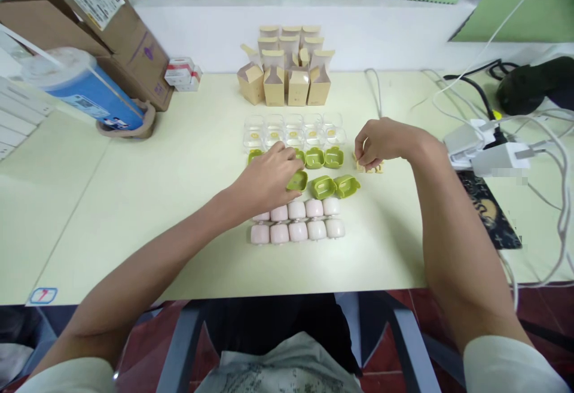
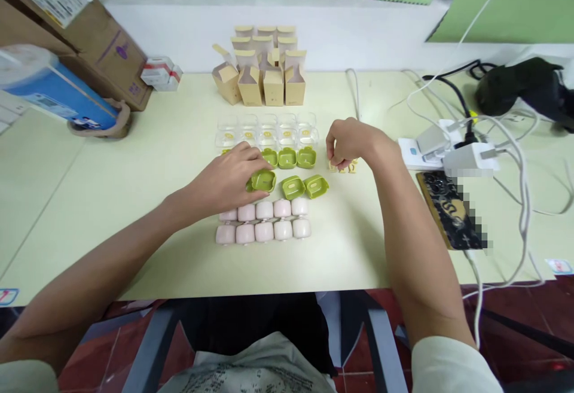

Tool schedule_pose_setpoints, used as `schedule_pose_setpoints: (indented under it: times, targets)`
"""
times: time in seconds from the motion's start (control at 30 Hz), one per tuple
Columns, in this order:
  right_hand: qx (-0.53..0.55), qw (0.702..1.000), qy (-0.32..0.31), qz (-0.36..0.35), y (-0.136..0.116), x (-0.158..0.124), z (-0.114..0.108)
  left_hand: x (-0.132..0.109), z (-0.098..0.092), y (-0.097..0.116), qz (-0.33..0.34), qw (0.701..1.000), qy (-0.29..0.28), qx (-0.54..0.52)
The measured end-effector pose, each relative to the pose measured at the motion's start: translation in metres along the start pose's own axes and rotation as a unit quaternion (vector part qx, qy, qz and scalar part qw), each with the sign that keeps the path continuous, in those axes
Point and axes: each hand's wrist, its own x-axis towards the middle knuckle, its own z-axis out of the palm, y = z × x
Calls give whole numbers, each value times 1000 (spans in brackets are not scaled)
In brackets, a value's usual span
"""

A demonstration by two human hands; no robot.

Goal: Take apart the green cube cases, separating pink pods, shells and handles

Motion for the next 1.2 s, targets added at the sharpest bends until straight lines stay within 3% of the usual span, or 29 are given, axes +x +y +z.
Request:
schedule_pose_setpoints:
  times: [0.33, 0.43, 0.5, 0.57, 0.7, 0.8, 1.0, 1.2]
  targets:
    - [-39, 999, 3, -17, 7, 18, 8, 3, 5, 4, -10, 998, -15, 56]
    - [-81, 995, 56, -21, 3, 10, 6, 3, 4, 5, -20, 997, -23, 64]
    - [-103, 986, 115, -58, -5, -2, 4, 4, 5, 6, -22, 997, -20, 69]
    - [-99, 977, 131, -132, -17, -18, 4, 4, 6, 6, -20, 997, -13, 72]
    - [-103, 961, 46, -253, -45, -41, 17, 5, 9, 5, -15, 997, -9, 72]
    - [-159, 956, 27, -243, -58, -45, 30, 6, 9, 3, -12, 998, -14, 60]
    - [-210, 951, 47, -223, -69, -38, 45, 2, 0, -6, 19, 999, -9, -33]
    - [-151, 952, 111, -243, -60, -45, 30, 3, 0, -5, -6, 997, 32, -73]
